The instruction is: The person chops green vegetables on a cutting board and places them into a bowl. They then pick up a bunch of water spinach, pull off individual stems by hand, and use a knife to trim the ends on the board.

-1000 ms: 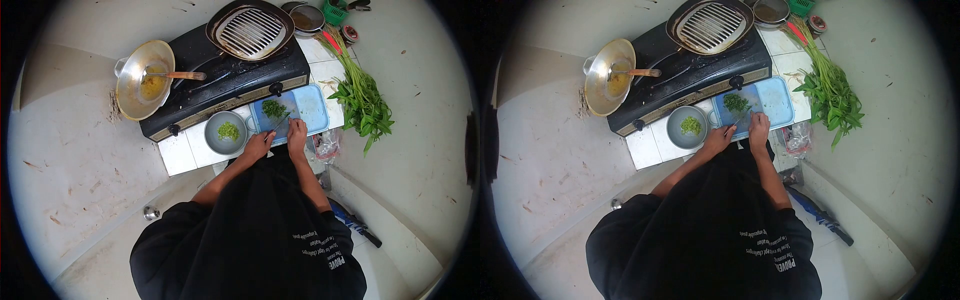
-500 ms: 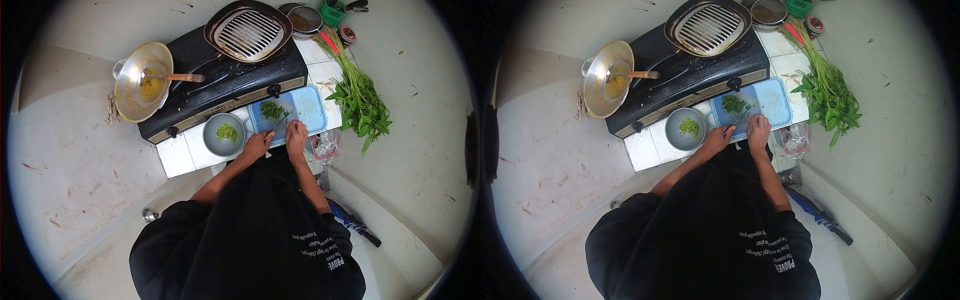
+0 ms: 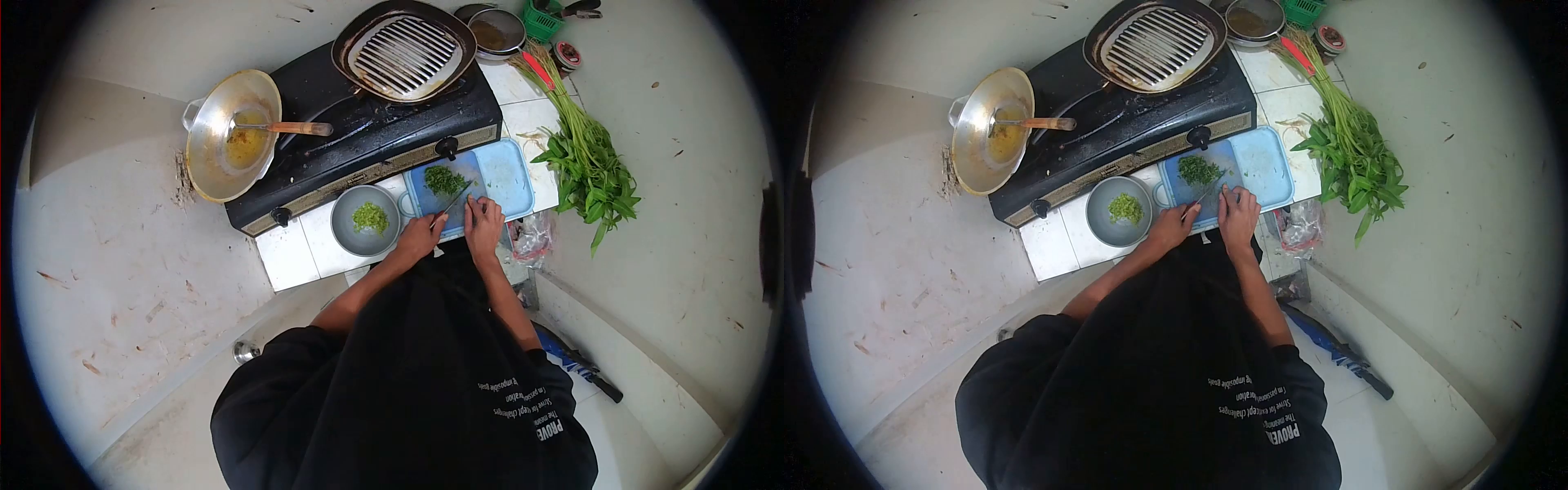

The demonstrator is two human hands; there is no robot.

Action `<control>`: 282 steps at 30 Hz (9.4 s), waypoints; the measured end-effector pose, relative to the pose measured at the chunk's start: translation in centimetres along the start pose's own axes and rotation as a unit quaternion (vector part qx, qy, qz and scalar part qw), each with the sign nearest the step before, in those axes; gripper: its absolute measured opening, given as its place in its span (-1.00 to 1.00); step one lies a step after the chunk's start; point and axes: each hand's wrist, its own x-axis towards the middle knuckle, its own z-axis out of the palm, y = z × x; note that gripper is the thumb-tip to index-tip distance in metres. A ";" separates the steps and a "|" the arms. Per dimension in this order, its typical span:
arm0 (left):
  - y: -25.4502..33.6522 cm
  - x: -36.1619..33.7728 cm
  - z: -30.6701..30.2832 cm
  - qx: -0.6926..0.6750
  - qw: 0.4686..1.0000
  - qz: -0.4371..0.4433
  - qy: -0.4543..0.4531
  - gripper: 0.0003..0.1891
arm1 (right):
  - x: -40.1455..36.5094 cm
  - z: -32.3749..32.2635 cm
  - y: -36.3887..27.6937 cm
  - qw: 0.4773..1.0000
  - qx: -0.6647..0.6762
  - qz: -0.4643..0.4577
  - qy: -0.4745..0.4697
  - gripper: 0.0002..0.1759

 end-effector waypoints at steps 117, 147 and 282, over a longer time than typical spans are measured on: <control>-0.1 -1.6 1.7 0.071 0.997 -0.013 -0.016 -0.46 | -2.3 -0.3 -1.4 0.993 -0.092 0.043 -0.056 -0.52; 0.2 -1.9 1.7 0.044 0.999 -0.031 -0.005 -0.45 | -2.1 -0.9 -0.7 0.991 -0.033 0.110 -0.072 -0.51; 2.2 -4.5 4.2 -0.030 0.952 -0.190 0.239 -0.51 | 8.5 2.4 1.7 0.939 0.180 -0.207 -0.208 -0.35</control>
